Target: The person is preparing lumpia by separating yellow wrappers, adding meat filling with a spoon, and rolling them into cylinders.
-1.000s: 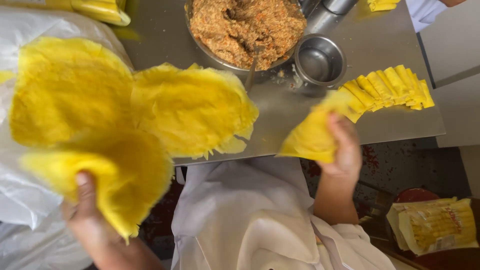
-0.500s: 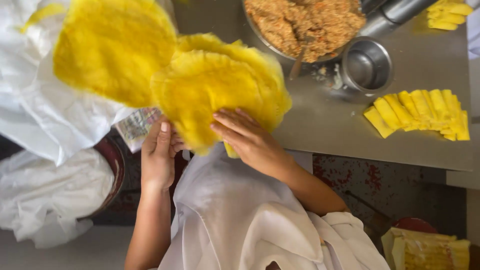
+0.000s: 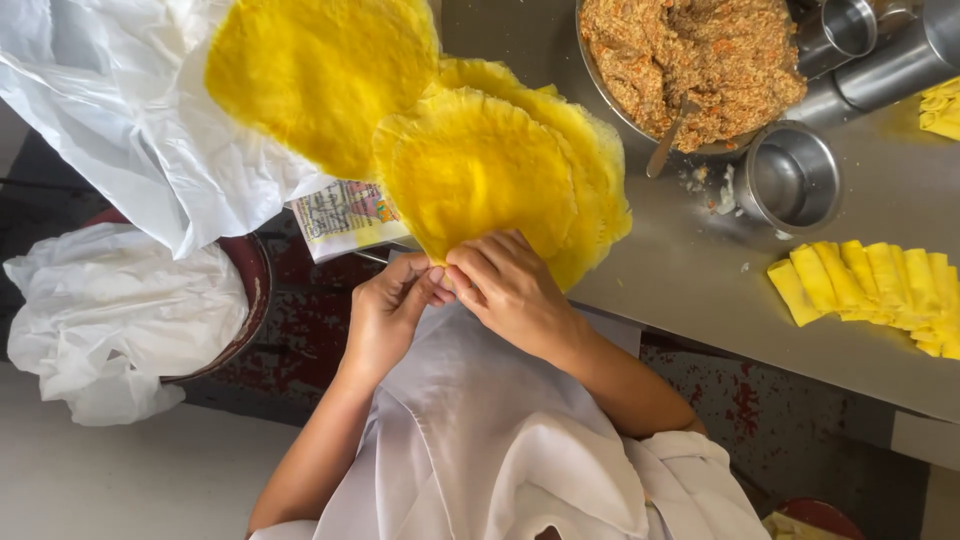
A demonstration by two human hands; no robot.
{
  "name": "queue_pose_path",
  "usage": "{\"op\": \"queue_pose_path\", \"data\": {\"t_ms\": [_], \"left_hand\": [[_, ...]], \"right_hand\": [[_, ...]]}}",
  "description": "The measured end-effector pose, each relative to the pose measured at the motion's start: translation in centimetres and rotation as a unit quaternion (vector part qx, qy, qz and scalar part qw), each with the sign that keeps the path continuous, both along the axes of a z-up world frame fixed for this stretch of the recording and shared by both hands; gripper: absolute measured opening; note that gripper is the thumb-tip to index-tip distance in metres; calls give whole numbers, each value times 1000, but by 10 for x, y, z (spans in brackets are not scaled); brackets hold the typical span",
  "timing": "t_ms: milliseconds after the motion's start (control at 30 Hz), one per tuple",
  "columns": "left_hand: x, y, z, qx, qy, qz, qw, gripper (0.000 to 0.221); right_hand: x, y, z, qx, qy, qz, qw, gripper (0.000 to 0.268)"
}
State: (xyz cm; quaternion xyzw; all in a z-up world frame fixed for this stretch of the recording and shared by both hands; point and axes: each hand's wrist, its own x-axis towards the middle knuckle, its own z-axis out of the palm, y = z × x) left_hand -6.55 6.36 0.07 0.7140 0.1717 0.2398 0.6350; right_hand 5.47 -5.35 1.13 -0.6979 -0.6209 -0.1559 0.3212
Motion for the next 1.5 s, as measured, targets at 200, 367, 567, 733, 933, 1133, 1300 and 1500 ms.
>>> {"op": "queue_pose_path", "data": {"t_ms": [200, 367, 567, 733, 933, 1133, 1300, 1500], "left_hand": [[2, 3, 6, 61, 3, -27, 998, 15], [0, -3, 0, 4, 19, -24, 1000, 21], [20, -3, -9, -65, -3, 10, 998, 26], [26, 5, 3, -105, -49, 18, 993, 22], [15, -6, 19, -57, -17, -57, 997, 30], [6, 4, 31, 159, 77, 17, 984, 42], [19, -8, 22, 141, 96, 39, 985, 31], [10, 10, -27, -126, 62, 71, 988, 35]], "right_hand": [[7, 5, 7, 45, 5, -7, 999, 9], [20, 9, -8, 88, -25, -107, 990, 6], [9, 8, 11, 93, 40, -29, 994, 11], [40, -14, 23, 91, 64, -75, 991, 19], [31, -12, 42, -86, 152, -38, 984, 33], [27, -4, 30, -10, 45, -108, 993, 17], [11, -14, 8, 78, 225, -4, 971, 18], [56, -58, 4, 51, 414, -104, 903, 15]]}}
